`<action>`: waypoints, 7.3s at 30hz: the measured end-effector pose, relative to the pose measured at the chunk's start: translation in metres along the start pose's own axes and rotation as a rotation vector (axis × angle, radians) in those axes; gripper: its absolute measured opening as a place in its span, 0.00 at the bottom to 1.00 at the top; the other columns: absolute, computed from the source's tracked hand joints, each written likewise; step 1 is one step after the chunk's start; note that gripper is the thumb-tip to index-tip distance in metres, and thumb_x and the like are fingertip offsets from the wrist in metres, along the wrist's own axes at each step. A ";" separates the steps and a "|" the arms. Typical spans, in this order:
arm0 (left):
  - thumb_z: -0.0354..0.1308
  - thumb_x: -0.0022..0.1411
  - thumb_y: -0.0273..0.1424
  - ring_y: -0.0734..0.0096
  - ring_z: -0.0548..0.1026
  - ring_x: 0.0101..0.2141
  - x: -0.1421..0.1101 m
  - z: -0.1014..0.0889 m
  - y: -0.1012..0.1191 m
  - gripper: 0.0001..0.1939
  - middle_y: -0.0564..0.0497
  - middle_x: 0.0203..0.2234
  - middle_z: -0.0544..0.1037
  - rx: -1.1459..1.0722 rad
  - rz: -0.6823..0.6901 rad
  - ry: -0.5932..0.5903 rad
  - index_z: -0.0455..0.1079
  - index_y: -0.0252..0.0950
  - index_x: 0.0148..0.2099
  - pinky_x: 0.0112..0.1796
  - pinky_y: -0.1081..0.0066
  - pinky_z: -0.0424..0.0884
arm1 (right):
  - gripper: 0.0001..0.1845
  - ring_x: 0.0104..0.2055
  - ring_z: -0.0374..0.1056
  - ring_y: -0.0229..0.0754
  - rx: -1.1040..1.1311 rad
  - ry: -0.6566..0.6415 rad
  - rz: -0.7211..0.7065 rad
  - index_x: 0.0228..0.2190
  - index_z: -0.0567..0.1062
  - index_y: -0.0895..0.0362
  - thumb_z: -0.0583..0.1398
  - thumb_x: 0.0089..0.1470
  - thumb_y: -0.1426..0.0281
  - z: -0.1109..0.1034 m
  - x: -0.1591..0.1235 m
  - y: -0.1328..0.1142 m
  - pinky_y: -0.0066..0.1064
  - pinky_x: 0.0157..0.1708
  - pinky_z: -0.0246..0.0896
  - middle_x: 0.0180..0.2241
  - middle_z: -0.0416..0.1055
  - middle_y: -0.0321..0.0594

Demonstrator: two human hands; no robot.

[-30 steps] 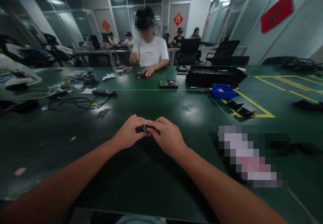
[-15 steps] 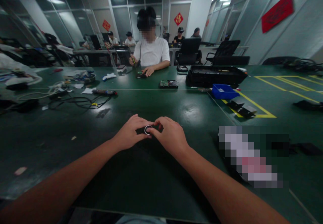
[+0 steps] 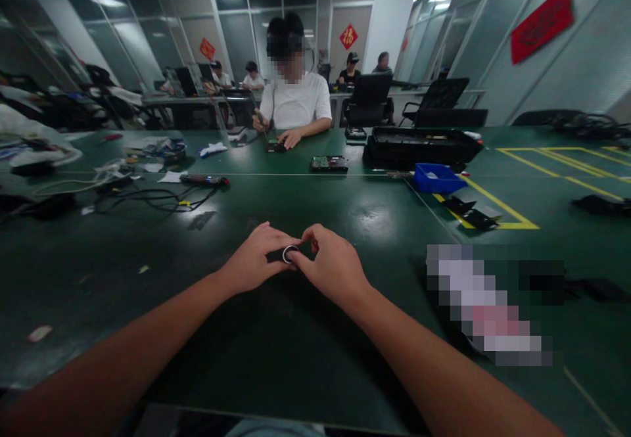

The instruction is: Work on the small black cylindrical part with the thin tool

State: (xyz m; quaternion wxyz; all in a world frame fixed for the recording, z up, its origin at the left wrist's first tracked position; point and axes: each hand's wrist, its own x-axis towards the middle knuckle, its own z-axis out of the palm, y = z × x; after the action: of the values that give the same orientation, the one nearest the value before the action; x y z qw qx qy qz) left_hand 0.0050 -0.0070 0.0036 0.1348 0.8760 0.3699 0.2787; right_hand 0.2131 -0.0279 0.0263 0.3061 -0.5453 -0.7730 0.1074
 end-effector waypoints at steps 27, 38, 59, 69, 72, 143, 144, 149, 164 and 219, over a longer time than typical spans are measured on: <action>0.69 0.60 0.36 0.58 0.77 0.49 0.003 -0.002 -0.013 0.19 0.50 0.48 0.82 -0.060 -0.233 0.247 0.76 0.43 0.54 0.52 0.55 0.69 | 0.10 0.38 0.75 0.46 0.244 0.246 -0.130 0.38 0.81 0.53 0.61 0.61 0.63 -0.013 -0.007 -0.011 0.38 0.39 0.69 0.36 0.79 0.41; 0.69 0.61 0.36 0.59 0.77 0.48 0.004 -0.002 -0.013 0.19 0.51 0.47 0.82 -0.011 -0.158 0.201 0.75 0.42 0.53 0.50 0.57 0.68 | 0.10 0.38 0.78 0.46 0.301 0.271 -0.119 0.45 0.76 0.53 0.58 0.64 0.65 -0.009 -0.014 -0.011 0.37 0.39 0.70 0.36 0.81 0.41; 0.66 0.63 0.41 0.59 0.77 0.50 0.002 -0.001 -0.009 0.19 0.49 0.48 0.82 0.015 -0.124 0.188 0.75 0.43 0.54 0.55 0.53 0.63 | 0.20 0.21 0.66 0.36 0.098 0.284 -0.075 0.22 0.73 0.54 0.64 0.57 0.53 -0.010 -0.012 -0.009 0.29 0.23 0.55 0.20 0.72 0.34; 0.66 0.63 0.40 0.57 0.76 0.51 0.001 -0.001 -0.011 0.19 0.49 0.49 0.82 0.030 -0.125 0.175 0.75 0.43 0.55 0.57 0.51 0.61 | 0.15 0.25 0.71 0.39 0.061 0.266 -0.157 0.28 0.77 0.54 0.64 0.59 0.56 -0.010 -0.011 -0.007 0.31 0.27 0.61 0.24 0.76 0.36; 0.67 0.62 0.39 0.57 0.77 0.50 0.002 -0.002 -0.011 0.19 0.50 0.48 0.82 0.029 -0.119 0.179 0.75 0.43 0.55 0.55 0.52 0.63 | 0.08 0.34 0.76 0.41 0.199 0.175 -0.175 0.42 0.76 0.53 0.60 0.62 0.66 -0.010 -0.012 -0.008 0.30 0.31 0.66 0.35 0.80 0.39; 0.68 0.61 0.36 0.59 0.76 0.50 0.002 -0.002 -0.012 0.20 0.50 0.48 0.81 -0.039 -0.112 0.185 0.74 0.43 0.56 0.51 0.56 0.68 | 0.12 0.37 0.75 0.44 0.712 0.260 0.073 0.41 0.75 0.54 0.58 0.64 0.60 -0.001 -0.008 -0.004 0.38 0.40 0.70 0.34 0.77 0.41; 0.68 0.62 0.35 0.59 0.75 0.50 0.002 -0.002 -0.012 0.21 0.50 0.49 0.81 -0.059 -0.098 0.174 0.74 0.43 0.56 0.52 0.56 0.68 | 0.13 0.36 0.74 0.43 0.771 0.278 0.115 0.40 0.76 0.55 0.58 0.63 0.59 0.000 -0.005 -0.002 0.38 0.39 0.70 0.33 0.77 0.41; 0.67 0.62 0.35 0.59 0.75 0.51 0.002 -0.003 -0.012 0.19 0.50 0.50 0.81 -0.063 -0.064 0.145 0.74 0.43 0.56 0.54 0.56 0.67 | 0.15 0.29 0.71 0.41 1.089 0.279 0.305 0.34 0.74 0.55 0.60 0.60 0.56 0.004 0.008 0.011 0.38 0.35 0.71 0.28 0.73 0.37; 0.68 0.62 0.37 0.58 0.76 0.49 0.002 -0.001 -0.010 0.20 0.50 0.47 0.81 -0.020 -0.092 0.163 0.74 0.43 0.56 0.51 0.56 0.68 | 0.10 0.37 0.77 0.44 0.460 0.264 -0.012 0.43 0.72 0.52 0.54 0.68 0.61 -0.005 -0.009 -0.004 0.37 0.38 0.68 0.34 0.78 0.39; 0.68 0.62 0.37 0.58 0.76 0.49 0.002 -0.004 -0.013 0.21 0.49 0.49 0.81 0.013 -0.050 0.131 0.74 0.42 0.56 0.51 0.55 0.66 | 0.11 0.36 0.77 0.43 0.387 0.261 -0.055 0.43 0.73 0.53 0.54 0.68 0.62 -0.005 -0.008 -0.002 0.34 0.37 0.67 0.33 0.80 0.39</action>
State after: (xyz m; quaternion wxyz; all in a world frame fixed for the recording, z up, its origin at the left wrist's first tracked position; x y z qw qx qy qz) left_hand -0.0033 0.0036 0.0019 0.1114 0.8472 0.4014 0.3296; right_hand 0.2170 -0.0370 0.0283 0.5051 -0.4645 -0.7063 0.1739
